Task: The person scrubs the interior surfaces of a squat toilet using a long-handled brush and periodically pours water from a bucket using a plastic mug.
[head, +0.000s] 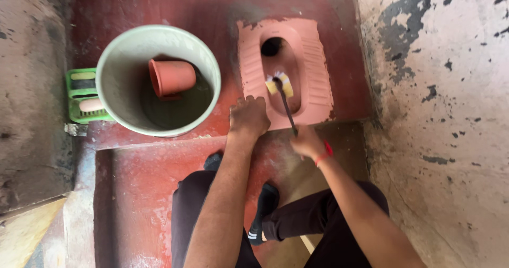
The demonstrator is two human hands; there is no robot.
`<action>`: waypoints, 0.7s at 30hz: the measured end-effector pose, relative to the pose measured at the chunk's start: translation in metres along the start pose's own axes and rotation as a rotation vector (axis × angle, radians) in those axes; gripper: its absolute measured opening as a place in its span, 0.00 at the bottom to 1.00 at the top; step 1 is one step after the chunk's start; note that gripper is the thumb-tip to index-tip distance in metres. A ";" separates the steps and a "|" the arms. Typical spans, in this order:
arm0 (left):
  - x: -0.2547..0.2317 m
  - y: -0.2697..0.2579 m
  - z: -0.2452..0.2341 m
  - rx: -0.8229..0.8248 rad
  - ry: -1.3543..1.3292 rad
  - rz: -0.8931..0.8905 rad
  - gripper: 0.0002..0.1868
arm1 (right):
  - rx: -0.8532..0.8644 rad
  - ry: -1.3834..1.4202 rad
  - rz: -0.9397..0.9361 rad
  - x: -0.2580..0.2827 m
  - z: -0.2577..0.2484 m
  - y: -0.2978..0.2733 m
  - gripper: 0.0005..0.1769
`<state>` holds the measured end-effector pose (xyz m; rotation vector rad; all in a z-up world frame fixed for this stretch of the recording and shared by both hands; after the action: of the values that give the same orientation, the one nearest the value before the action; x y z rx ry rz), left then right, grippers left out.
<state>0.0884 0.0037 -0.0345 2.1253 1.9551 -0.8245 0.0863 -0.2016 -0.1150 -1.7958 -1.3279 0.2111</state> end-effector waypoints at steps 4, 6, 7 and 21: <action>-0.002 0.000 -0.003 0.007 0.003 -0.001 0.17 | 0.053 0.053 0.019 0.039 -0.007 0.053 0.09; 0.002 0.000 -0.005 0.001 -0.007 -0.014 0.17 | 0.033 0.011 0.024 0.050 -0.002 0.059 0.09; 0.005 0.001 -0.007 -0.011 -0.017 -0.024 0.17 | 0.024 -0.012 0.026 0.054 -0.002 0.059 0.10; 0.008 -0.008 -0.012 -0.015 -0.044 -0.016 0.16 | 0.056 0.045 0.011 0.038 0.004 0.045 0.11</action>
<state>0.0847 0.0172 -0.0261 2.0684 1.9527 -0.8485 0.1313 -0.1698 -0.1364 -1.7514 -1.2691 0.2098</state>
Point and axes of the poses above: each hand's wrist, its own y-axis towards the middle knuckle, its own z-axis out of the palm, x = y × z, the point moved 9 cm from there along y, towards the middle knuckle, and after that the axes turned 15 degrees about z, right-handed, at the moved point
